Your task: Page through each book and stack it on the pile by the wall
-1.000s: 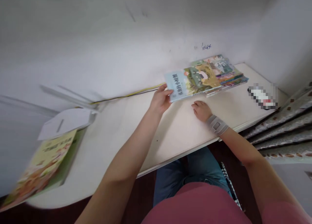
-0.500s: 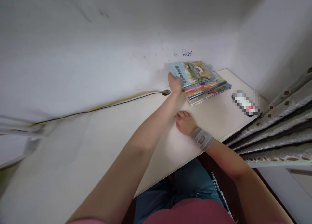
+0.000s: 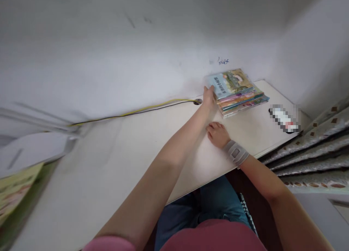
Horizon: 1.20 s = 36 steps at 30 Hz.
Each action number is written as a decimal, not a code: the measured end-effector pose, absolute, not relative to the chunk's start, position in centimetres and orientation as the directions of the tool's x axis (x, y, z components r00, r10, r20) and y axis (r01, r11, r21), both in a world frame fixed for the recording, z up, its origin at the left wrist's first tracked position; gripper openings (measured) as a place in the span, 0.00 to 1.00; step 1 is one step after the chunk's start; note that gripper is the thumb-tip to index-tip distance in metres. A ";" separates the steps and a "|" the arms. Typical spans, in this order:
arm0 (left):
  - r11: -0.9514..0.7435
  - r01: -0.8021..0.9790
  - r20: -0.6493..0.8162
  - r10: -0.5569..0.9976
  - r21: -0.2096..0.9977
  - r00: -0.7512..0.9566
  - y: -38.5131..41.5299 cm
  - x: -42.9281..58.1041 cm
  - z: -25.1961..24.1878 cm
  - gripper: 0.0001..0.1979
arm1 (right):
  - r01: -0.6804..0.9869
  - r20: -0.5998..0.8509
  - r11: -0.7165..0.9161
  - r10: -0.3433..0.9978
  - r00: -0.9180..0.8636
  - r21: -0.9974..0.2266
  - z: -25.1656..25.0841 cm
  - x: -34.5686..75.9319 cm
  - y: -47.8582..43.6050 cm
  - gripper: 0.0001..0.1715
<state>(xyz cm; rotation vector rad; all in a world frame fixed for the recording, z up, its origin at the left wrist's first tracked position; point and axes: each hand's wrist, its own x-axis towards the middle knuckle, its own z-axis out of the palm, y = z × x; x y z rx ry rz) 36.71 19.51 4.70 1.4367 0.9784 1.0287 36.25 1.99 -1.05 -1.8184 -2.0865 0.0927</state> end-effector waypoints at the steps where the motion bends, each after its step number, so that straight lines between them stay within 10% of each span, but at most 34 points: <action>1: -0.085 0.043 0.069 0.958 0.995 0.278 19.3 35.6 4.9 0.24 | 0.939 0.239 0.172 0.966 -0.101 -0.299 -1.1 36.4 2.0 0.17; 8: -0.577 0.540 0.361 0.812 0.613 0.458 17.5 16.5 5.7 0.17 | 0.930 0.329 0.251 0.931 -0.156 -0.267 -2.3 38.1 2.2 0.19; 16: 0.061 0.986 0.037 0.997 0.156 -0.067 12.3 -4.5 3.2 0.24 | 0.948 0.366 0.276 0.908 -0.204 -0.158 -3.0 39.1 2.4 0.21; 33: 0.093 0.987 -0.066 0.994 0.133 -0.085 9.6 -4.5 5.7 0.18 | 0.957 0.330 0.253 0.923 -0.196 -0.140 -2.4 39.5 2.4 0.23; 36: 0.040 0.940 0.001 0.999 0.338 -0.043 8.5 -2.0 7.2 0.23 | 0.941 0.376 0.253 0.913 -0.155 -0.226 -1.3 35.9 1.2 0.26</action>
